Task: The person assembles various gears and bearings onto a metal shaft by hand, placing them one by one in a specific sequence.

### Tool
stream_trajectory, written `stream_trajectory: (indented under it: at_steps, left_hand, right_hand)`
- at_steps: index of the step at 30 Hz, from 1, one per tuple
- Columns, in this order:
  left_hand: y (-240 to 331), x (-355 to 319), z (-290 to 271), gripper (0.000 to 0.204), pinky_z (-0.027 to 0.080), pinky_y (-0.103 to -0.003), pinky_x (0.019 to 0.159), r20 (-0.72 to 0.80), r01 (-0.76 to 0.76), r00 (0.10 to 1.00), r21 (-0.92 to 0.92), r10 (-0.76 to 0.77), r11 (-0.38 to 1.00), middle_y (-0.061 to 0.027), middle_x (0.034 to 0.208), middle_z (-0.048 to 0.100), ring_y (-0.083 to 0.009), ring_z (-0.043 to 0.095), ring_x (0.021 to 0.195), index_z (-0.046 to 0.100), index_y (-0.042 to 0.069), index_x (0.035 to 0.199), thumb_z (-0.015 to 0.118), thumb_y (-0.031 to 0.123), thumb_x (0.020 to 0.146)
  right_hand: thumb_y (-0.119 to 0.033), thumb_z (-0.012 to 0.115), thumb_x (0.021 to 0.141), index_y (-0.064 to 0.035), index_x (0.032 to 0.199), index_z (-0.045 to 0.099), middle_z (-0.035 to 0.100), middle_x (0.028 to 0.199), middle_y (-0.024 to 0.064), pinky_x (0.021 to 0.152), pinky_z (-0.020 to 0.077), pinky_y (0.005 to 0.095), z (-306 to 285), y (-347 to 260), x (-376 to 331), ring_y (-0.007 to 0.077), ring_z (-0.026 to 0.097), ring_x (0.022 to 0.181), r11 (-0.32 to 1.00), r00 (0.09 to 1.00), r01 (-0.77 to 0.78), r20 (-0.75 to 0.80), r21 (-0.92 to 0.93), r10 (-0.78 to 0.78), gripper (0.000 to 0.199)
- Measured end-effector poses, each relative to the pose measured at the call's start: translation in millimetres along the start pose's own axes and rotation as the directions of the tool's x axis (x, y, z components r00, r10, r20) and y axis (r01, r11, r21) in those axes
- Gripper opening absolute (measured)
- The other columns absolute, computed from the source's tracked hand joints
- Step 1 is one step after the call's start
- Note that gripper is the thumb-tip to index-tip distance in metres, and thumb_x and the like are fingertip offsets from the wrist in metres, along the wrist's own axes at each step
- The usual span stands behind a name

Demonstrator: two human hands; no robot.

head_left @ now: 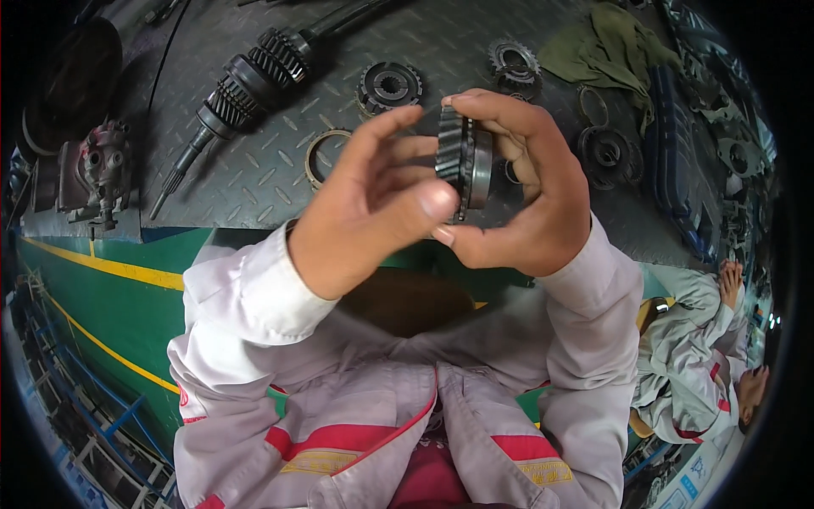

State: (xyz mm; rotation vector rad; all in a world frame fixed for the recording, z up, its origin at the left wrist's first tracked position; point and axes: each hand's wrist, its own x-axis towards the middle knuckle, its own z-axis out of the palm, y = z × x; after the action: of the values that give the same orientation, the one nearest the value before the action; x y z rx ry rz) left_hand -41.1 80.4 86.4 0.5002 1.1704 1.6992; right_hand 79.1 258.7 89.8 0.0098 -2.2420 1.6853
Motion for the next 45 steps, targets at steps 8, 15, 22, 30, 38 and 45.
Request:
stream_trajectory:
  at_steps: [8,15,22,30,38,45]
  left_hand:
    - [-27,24,5,0.096,0.051,-0.041,0.099,-0.025,-0.229,0.942,0.684,0.335,0.693,-0.0202,0.127,0.056,-0.0332,0.059,0.116,0.043,-0.004,0.144,0.094,0.024,0.068]
    - [-38,38,8,0.094,0.046,-0.043,0.102,0.111,-0.267,0.863,0.929,0.492,0.258,-0.0180,0.125,0.062,-0.0361,0.059,0.117,0.050,0.001,0.141,0.092,0.020,0.059]
    - [-43,48,7,0.093,0.044,-0.043,0.104,0.206,-0.324,0.848,0.931,0.488,0.170,-0.0172,0.133,0.060,-0.0368,0.057,0.120,0.050,0.002,0.142,0.090,0.018,0.060]
    - [-26,37,0,0.082,0.048,-0.041,0.100,0.285,-0.380,0.839,0.917,0.464,0.123,-0.0162,0.132,0.063,-0.0353,0.060,0.115,0.053,0.001,0.141,0.091,0.023,0.072]
    - [0,22,-38,0.042,0.049,-0.041,0.089,0.093,-0.117,0.824,0.993,0.558,0.008,-0.0128,0.114,0.067,-0.0340,0.060,0.102,0.067,0.004,0.117,0.081,0.012,0.078]
    - [-3,12,-34,0.039,0.048,-0.041,0.092,0.125,-0.127,0.879,0.992,0.460,-0.027,-0.0143,0.114,0.063,-0.0357,0.059,0.104,0.066,0.004,0.109,0.084,0.014,0.076]
  right_hand:
    - [-0.001,0.084,0.055,-0.0069,0.135,0.056,0.055,0.128,0.0165,0.095,0.0533,0.0389,-1,16,-2,0.0354,0.061,0.114,0.847,0.965,0.231,-0.001,-0.478,-0.264,0.085]
    - [0.001,0.081,0.066,-0.0066,0.147,0.045,0.051,0.133,0.0172,0.097,0.0516,0.0402,-7,21,-14,0.0374,0.058,0.117,0.830,0.998,0.044,0.069,-0.555,-0.007,0.090]
    - [-0.008,0.081,0.073,-0.0047,0.144,0.049,0.058,0.127,0.0179,0.100,0.0485,0.0408,-33,14,-27,0.0359,0.058,0.115,0.656,0.997,0.005,0.051,-0.754,0.051,0.078]
    - [-0.008,0.079,0.076,-0.0033,0.123,0.062,0.064,0.106,0.0130,0.087,0.0509,0.0408,-45,21,-38,0.0334,0.061,0.100,0.632,0.993,-0.054,0.027,-0.773,0.118,0.050]
    - [-0.005,0.077,0.078,-0.0050,0.114,0.066,0.063,0.100,0.0122,0.082,0.0516,0.0412,-53,20,-37,0.0336,0.061,0.095,0.652,0.988,-0.102,-0.002,-0.751,0.153,0.037]
    - [-0.005,0.076,0.078,-0.0045,0.112,0.067,0.065,0.101,0.0125,0.082,0.0522,0.0400,-55,16,-35,0.0339,0.063,0.095,0.668,0.989,-0.129,-0.049,-0.733,0.137,0.035]
